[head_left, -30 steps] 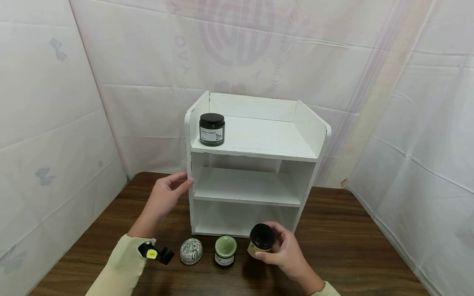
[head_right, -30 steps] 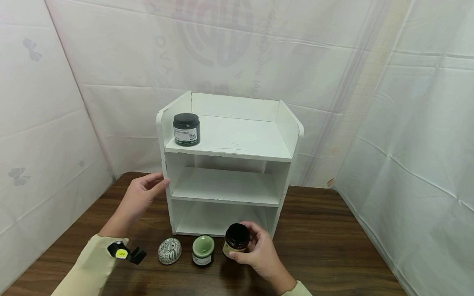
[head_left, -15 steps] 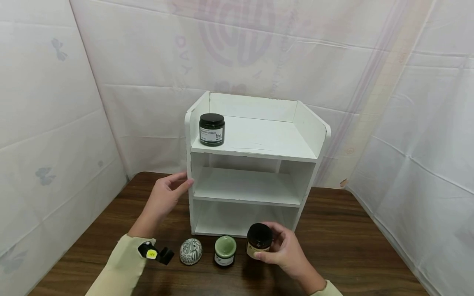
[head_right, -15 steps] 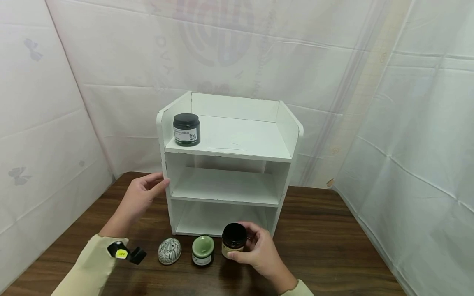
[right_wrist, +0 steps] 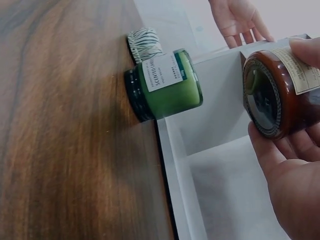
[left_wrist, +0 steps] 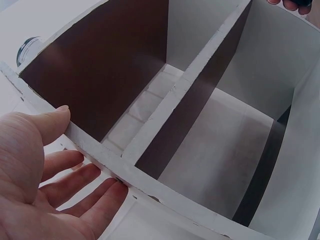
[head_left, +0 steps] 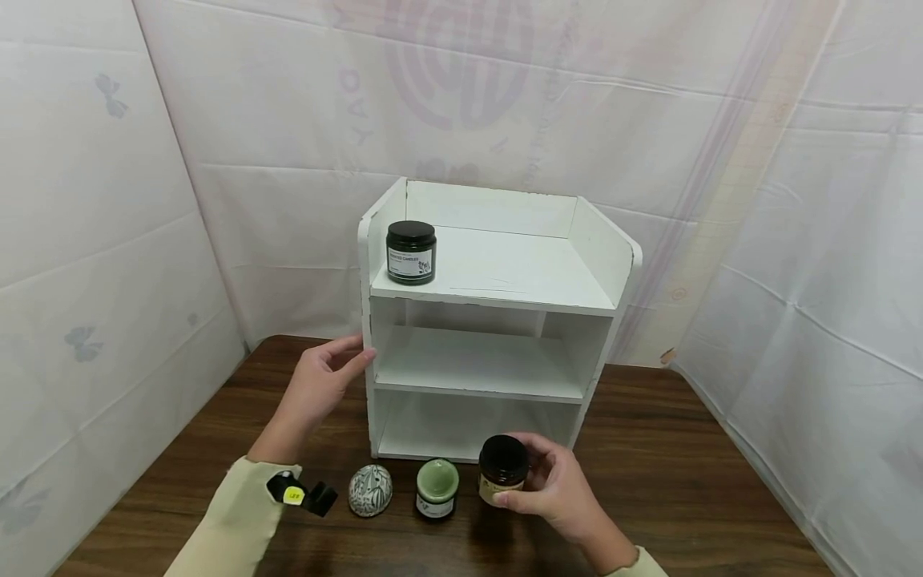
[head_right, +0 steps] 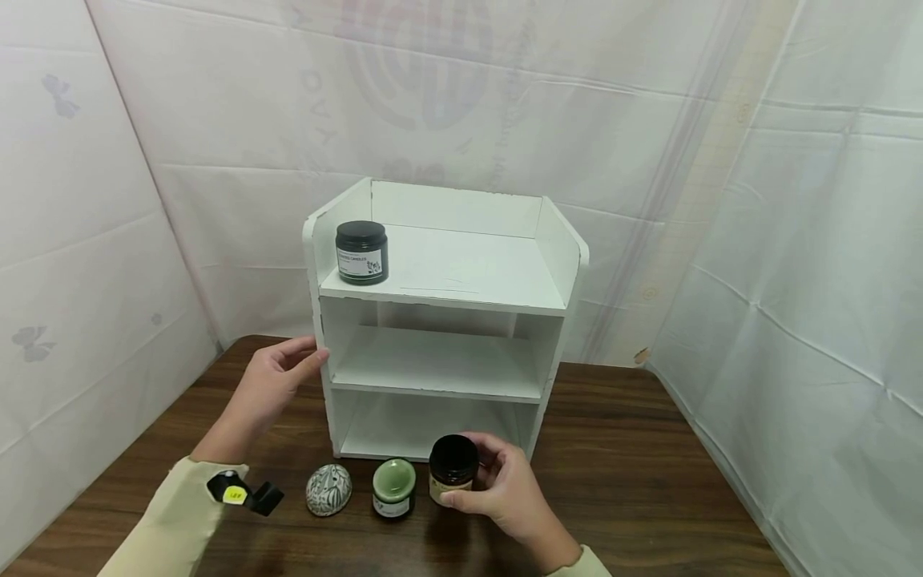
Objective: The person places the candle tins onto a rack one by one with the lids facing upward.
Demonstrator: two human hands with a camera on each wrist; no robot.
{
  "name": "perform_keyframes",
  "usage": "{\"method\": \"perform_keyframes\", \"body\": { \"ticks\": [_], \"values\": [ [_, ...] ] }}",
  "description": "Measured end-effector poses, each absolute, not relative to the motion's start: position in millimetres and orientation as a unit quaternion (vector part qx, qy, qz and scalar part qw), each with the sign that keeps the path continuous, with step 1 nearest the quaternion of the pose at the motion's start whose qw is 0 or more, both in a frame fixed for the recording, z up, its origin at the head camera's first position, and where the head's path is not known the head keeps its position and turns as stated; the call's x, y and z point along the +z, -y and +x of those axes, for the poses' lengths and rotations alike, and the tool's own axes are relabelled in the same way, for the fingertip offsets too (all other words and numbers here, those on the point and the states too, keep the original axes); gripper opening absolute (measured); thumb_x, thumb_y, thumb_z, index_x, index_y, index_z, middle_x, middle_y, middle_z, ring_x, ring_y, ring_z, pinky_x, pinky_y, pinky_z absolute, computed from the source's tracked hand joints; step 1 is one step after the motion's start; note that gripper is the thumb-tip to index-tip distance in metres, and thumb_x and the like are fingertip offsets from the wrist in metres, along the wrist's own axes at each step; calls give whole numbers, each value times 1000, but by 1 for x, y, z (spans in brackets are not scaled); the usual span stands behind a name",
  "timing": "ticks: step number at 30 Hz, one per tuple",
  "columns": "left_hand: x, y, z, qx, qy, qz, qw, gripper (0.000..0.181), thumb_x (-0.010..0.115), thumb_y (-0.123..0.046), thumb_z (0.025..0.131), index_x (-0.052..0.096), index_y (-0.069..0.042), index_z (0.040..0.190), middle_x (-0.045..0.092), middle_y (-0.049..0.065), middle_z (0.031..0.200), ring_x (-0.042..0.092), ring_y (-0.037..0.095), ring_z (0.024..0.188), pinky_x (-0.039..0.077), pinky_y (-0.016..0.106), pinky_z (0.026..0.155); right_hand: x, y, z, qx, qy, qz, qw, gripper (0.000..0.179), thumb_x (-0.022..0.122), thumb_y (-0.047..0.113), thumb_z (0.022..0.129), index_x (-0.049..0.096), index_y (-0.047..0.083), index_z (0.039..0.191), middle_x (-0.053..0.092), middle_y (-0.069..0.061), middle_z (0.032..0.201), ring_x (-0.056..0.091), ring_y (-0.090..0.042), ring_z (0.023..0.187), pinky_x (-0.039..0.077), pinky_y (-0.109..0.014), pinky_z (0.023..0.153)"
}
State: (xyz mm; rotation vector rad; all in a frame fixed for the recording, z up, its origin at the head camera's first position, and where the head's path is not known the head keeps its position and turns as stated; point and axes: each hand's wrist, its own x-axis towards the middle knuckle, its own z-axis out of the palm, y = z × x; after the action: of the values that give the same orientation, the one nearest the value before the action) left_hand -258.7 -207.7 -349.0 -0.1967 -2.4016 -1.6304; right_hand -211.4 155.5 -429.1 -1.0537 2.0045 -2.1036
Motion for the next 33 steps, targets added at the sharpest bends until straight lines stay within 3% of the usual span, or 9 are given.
{"method": "perform_keyframes", "body": {
  "ticks": [33],
  "values": [
    [-346,208,-256,-552,824,-66,109,63,67,-45,99,54,-7,148,56,15,150,54,29,130,46,26,94,-403,-150,-211,-678,-646,-351,17,60,83,-8,77,55,-16,130,73,-1,118,71,-13,105,59,-29,86]
  ]
}}
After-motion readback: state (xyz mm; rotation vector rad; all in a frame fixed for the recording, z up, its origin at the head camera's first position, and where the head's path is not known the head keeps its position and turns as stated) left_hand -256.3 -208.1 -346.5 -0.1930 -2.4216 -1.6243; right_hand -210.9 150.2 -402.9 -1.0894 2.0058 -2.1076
